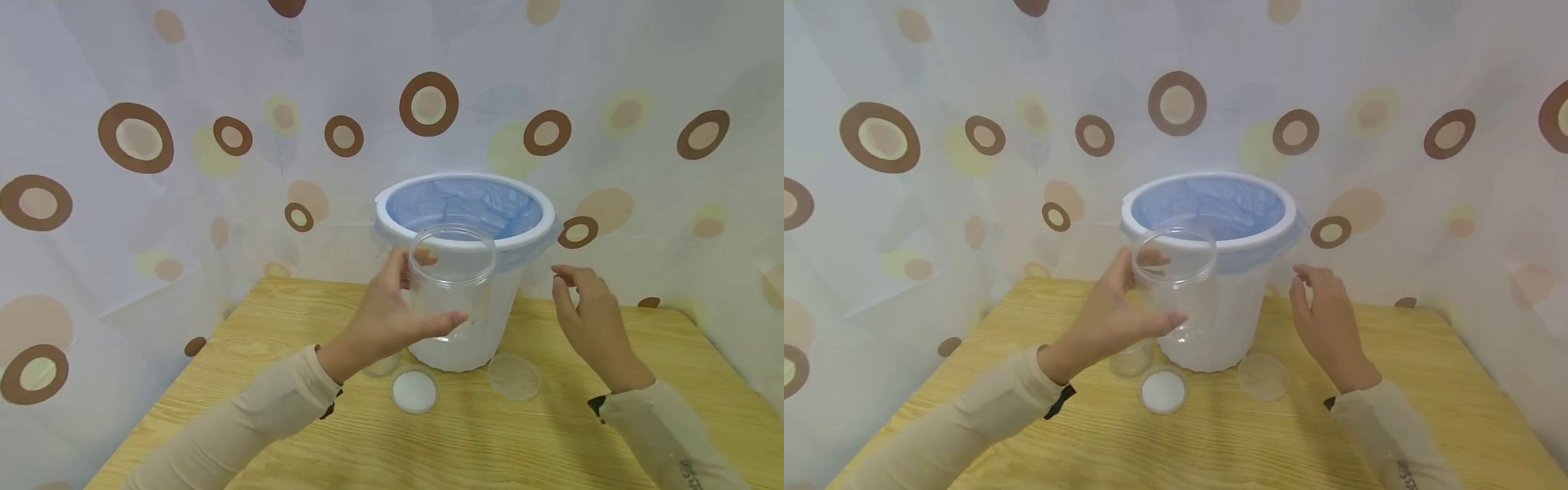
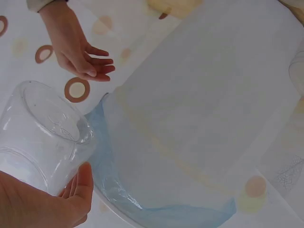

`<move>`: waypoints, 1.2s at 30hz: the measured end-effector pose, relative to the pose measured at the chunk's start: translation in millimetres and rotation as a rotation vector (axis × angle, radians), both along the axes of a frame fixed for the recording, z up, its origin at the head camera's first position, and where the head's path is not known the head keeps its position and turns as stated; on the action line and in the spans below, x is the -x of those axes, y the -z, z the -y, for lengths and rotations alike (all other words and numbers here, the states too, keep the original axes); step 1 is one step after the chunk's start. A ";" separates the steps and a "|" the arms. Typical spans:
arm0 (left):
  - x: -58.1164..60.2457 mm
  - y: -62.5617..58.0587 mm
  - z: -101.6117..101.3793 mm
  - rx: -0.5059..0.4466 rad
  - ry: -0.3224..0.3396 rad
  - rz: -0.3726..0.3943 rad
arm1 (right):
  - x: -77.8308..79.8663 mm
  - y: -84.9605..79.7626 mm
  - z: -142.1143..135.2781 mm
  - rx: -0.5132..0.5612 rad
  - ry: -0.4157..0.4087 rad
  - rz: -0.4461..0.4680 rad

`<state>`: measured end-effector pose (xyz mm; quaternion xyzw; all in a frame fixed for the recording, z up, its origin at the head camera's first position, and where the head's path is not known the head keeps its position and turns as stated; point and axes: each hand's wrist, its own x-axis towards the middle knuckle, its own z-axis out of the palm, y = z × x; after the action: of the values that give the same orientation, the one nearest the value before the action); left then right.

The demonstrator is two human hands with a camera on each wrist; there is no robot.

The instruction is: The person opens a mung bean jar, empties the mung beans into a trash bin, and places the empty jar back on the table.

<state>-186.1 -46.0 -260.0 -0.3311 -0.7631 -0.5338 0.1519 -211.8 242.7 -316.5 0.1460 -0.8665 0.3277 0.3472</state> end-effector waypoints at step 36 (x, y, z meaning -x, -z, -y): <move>3.6 65.5 -24.6 0.192 0.053 0.313 | -5.0 24.6 -0.1 -0.094 -0.014 0.172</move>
<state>-189.7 -21.5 -325.5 -0.2769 -0.8158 -0.5075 -0.0152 -206.9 242.8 -341.1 0.1397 -0.9063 0.3006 0.2621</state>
